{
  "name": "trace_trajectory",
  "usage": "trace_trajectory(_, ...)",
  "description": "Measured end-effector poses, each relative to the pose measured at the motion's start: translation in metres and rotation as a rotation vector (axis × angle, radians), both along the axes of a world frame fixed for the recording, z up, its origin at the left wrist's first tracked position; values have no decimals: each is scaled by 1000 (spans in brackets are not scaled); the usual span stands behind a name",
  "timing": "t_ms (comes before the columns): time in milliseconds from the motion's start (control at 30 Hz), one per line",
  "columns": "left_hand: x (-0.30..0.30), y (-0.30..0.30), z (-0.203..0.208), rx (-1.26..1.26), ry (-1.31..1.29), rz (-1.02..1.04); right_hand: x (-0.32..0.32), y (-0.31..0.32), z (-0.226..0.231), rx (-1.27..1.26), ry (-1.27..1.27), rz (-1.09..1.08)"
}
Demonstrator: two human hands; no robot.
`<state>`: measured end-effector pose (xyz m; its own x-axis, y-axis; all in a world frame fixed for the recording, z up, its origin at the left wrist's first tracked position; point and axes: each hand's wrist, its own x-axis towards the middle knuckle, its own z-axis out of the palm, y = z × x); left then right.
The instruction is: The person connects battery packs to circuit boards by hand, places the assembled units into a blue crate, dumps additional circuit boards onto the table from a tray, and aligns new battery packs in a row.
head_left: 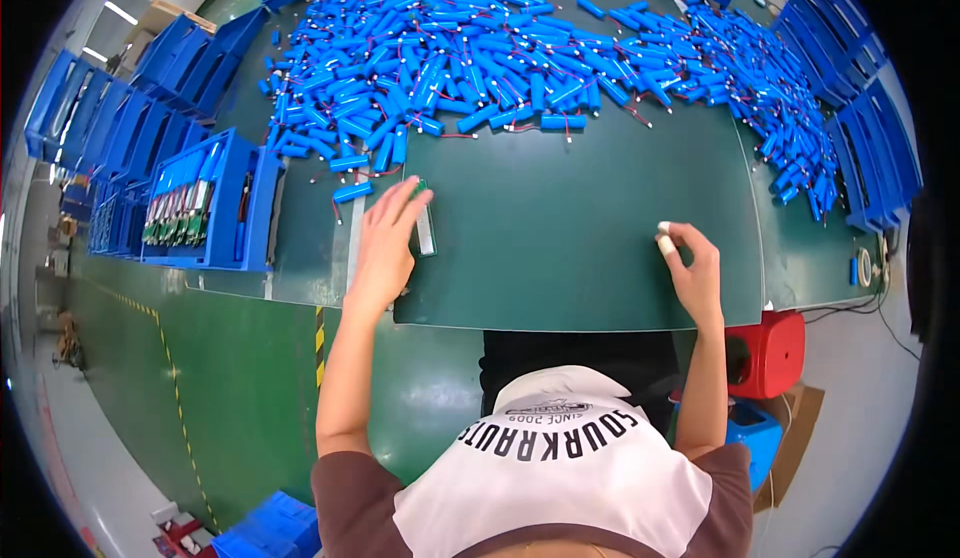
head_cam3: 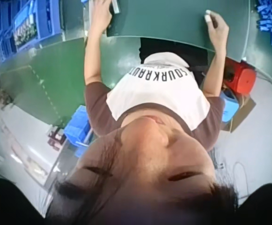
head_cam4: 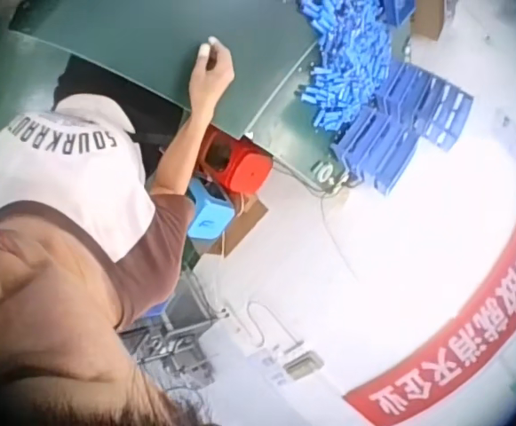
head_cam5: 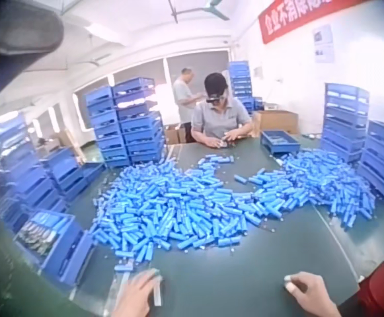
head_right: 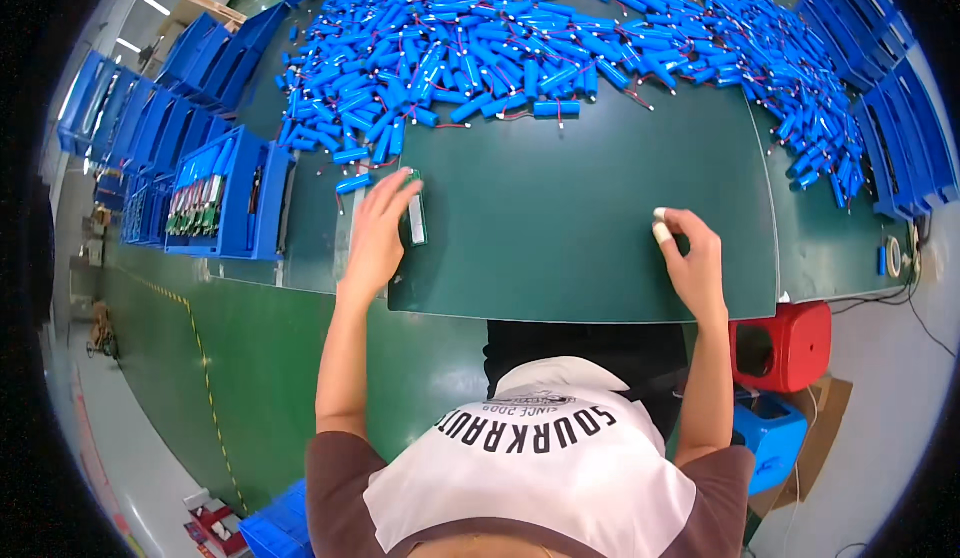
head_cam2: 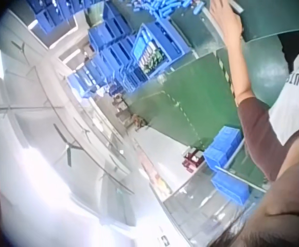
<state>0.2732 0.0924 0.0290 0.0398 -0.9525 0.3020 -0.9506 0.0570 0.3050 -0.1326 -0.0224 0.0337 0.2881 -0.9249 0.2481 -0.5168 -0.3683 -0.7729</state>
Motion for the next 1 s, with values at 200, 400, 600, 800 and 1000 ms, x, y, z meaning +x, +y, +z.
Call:
trace_trajectory(200,-19,-16,-8,71,-4,-114,19,-18,7,41,-19,234)
trace_trajectory(400,-106,-33,-21,-13,173,-245,135,-94,-8,-349,124,449)
trace_trajectory(600,-110,-31,-15,25,306,-151,183,-126,-31,-642,538,367)
trace_trajectory(800,-102,-53,-6,-236,561,29,161,-82,-25,-553,315,613)
trace_trajectory(1000,-130,-82,-21,-356,664,78,134,-54,-16,-234,33,622)
